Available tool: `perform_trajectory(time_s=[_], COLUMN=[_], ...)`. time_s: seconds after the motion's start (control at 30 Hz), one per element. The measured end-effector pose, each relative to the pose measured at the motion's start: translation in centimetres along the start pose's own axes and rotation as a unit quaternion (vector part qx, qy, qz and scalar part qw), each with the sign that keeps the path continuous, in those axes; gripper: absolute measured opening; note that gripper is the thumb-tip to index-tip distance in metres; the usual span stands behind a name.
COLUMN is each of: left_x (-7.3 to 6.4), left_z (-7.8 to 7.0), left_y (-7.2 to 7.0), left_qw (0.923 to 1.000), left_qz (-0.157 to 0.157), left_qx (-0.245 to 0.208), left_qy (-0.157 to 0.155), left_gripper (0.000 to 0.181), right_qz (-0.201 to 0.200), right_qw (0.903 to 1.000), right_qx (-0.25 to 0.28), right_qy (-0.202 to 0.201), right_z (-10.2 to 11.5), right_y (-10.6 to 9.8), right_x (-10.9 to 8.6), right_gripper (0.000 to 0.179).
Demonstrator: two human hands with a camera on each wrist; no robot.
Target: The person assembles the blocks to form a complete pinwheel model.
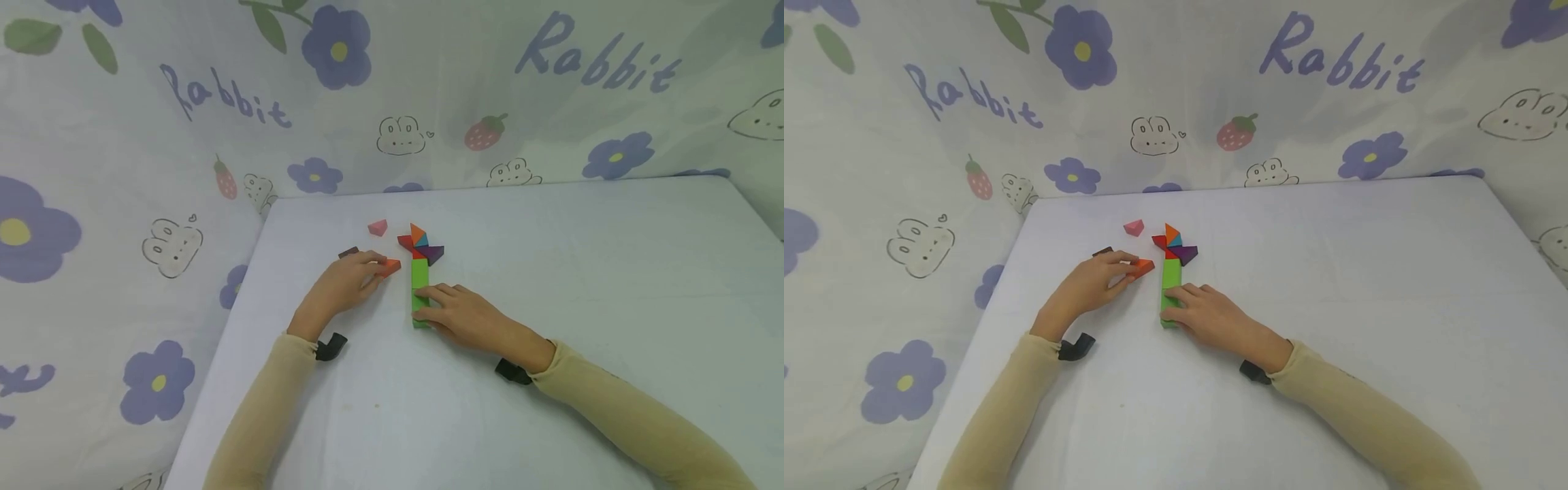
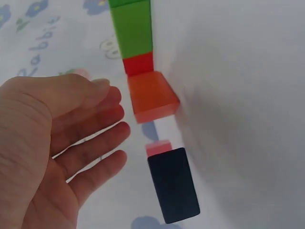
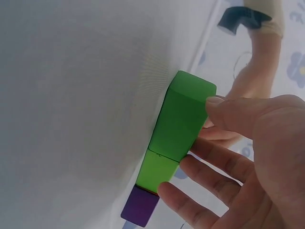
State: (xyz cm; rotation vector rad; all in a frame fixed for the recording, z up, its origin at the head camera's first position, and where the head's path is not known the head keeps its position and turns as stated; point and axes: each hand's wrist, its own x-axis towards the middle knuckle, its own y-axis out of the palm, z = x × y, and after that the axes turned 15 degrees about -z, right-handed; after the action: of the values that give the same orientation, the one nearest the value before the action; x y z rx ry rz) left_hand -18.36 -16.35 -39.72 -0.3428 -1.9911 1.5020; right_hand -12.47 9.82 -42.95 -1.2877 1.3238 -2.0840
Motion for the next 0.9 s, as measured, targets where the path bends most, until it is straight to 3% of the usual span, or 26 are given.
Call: perform_trajectory(time_s=[0.27,0.63,0.9], left_x=[-0.3,-0.3,-0.2], left_z=[-0.3,0.7,0.7], left_y=[0.5,1.5,1.5], left_qw=[0.9999,0.9987,0.9992], left_qz=[0.010,-0.041,-0.030], left_qx=[-0.005,0.012,0.014], left_qy=[-0.006,0.027,0.022], left_gripper=[0.031,0.036,0.036], right_qz=[0.003,0.005,0.009], right_qw=[1.0000,1.0000,0.9999], right_qx=[-0.007,-0.002,-0.002], right_qy=[0.002,0.005,0.007], right_z=[-0.1,0.1,0.0], right_y=[0.1,-0.3,-0.3], right_x=[-0.1,0.0,-0.1], right_gripper=[0.030,0.031,0.033])
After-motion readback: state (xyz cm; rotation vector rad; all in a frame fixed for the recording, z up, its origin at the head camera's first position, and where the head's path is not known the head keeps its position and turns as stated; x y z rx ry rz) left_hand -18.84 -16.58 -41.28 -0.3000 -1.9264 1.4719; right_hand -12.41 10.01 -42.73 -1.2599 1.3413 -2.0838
